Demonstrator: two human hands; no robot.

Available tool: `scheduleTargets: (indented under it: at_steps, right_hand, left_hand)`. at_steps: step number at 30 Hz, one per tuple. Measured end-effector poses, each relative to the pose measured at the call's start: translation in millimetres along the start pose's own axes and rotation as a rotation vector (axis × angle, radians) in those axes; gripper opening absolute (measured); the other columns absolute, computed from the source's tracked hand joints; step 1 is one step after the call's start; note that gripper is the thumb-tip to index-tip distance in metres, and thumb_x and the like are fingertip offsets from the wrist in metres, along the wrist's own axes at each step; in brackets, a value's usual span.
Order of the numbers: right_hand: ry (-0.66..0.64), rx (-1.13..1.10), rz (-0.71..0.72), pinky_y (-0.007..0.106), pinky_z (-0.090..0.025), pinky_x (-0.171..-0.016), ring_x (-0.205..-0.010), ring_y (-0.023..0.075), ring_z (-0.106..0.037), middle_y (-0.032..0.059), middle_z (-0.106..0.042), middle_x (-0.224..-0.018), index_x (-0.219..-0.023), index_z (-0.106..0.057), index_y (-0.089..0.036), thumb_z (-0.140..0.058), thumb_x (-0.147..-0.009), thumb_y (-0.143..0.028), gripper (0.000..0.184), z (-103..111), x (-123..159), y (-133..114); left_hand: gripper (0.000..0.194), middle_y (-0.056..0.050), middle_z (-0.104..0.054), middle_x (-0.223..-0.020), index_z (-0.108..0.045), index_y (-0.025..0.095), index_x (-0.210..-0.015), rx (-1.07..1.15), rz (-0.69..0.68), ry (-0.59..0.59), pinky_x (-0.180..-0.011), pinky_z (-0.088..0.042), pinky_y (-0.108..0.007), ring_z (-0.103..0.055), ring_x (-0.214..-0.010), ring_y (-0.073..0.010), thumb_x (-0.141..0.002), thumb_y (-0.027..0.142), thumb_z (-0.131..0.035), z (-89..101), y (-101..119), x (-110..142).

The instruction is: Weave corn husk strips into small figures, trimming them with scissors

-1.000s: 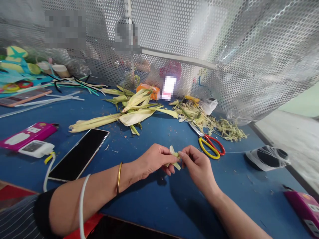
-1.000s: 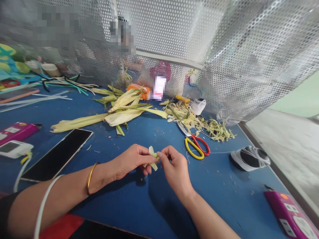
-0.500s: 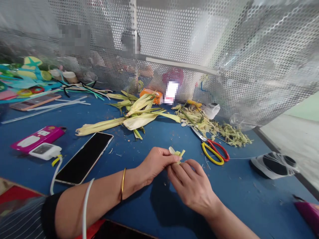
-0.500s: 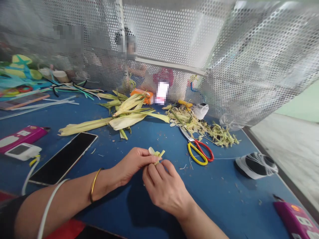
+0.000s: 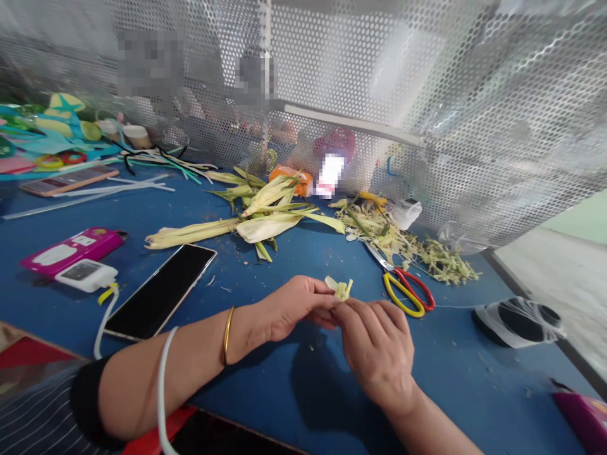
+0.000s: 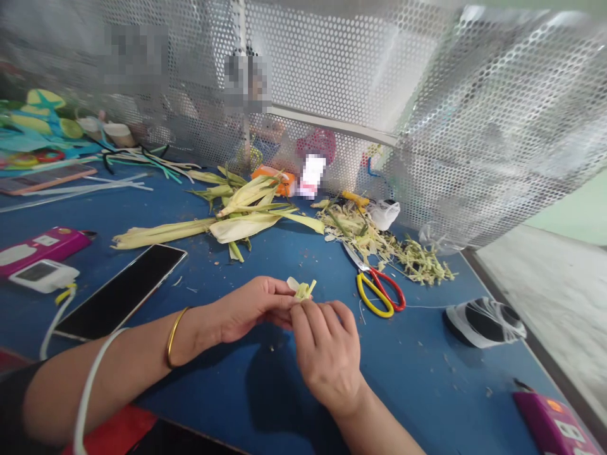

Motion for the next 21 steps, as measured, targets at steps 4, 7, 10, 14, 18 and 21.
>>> scheduleTargets:
  at_steps: [4, 7, 10, 14, 18, 21]
  right_hand:
    - [0.016, -0.025, 0.023, 0.038, -0.040, -0.083, -0.076, 0.0180, -0.062, 0.0065, -0.075, -0.093, -0.100, -0.064, -0.018, -0.044, -0.093, -0.008, 0.023, 3.8, 1.1, -0.7]
    - [0.031, -0.044, 0.092, 0.039, -0.041, -0.083, -0.079, 0.0184, -0.064, 0.0082, -0.075, -0.094, -0.102, -0.065, -0.015, -0.042, -0.093, -0.007, 0.026, 6.4, 1.7, -8.6]
    - [0.041, -0.082, 0.136, 0.038, -0.043, -0.083, -0.080, 0.0189, -0.065, 0.0087, -0.076, -0.092, -0.101, -0.066, -0.014, -0.042, -0.092, -0.005, 0.027, 8.4, 2.2, -13.8]
    - [0.075, -0.130, 0.192, 0.037, -0.046, -0.082, -0.082, 0.0195, -0.067, 0.0094, -0.076, -0.090, -0.096, -0.067, -0.014, -0.043, -0.092, -0.005, 0.026, 13.6, 2.9, -18.7]
    - [0.078, -0.171, 0.235, 0.037, -0.045, -0.083, -0.082, 0.0209, -0.069, 0.0115, -0.075, -0.088, -0.094, -0.068, -0.013, -0.045, -0.091, -0.007, 0.024, 16.5, 2.4, -23.9]
    - [0.042, -0.195, 0.268, 0.037, -0.045, -0.084, -0.080, 0.0206, -0.069, 0.0113, -0.075, -0.088, -0.095, -0.068, -0.013, -0.046, -0.091, -0.007, 0.023, 13.4, 1.8, -27.5]
  left_hand:
    - [0.027, -0.001, -0.066, -0.068, -0.071, 0.011, -0.077, 0.017, -0.037, 0.030, -0.070, -0.048, -0.026, -0.059, -0.063, -0.0101, -0.063, 0.032, -0.082, 3.3, 3.8, -0.7]
    - [0.013, -0.002, -0.067, -0.068, -0.072, 0.011, -0.074, 0.005, -0.068, 0.071, -0.065, -0.046, -0.022, -0.057, -0.060, -0.0085, -0.068, 0.022, -0.075, 4.7, 4.5, -0.9]
    - [0.011, -0.007, -0.073, -0.080, -0.073, 0.011, -0.079, -0.002, -0.072, 0.101, -0.066, -0.046, -0.022, -0.062, -0.069, -0.0108, -0.071, 0.019, -0.070, 5.7, 4.8, 0.0]
    - [0.018, -0.009, -0.075, -0.082, -0.072, 0.011, -0.091, 0.029, -0.051, 0.152, -0.070, -0.049, -0.024, -0.067, -0.073, -0.0133, -0.073, 0.013, -0.067, 8.0, 4.1, 2.3]
    - [0.023, -0.009, -0.075, -0.079, -0.071, 0.010, -0.096, 0.054, -0.036, 0.187, -0.074, -0.052, -0.027, -0.068, -0.070, -0.0140, -0.073, 0.011, -0.067, 9.1, 1.1, 3.2]
    - [0.023, -0.009, -0.075, -0.078, -0.071, 0.010, -0.096, 0.044, -0.036, 0.187, -0.075, -0.052, -0.028, -0.068, -0.069, -0.0142, -0.073, 0.011, -0.067, 9.7, 0.2, 1.7]
Point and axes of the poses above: each hand's wrist, its own x-axis away from the middle knuckle, its own z-axis out of the back of the hand, y = z × x, the point moved 8 cm from there along -x, towards the middle knuckle
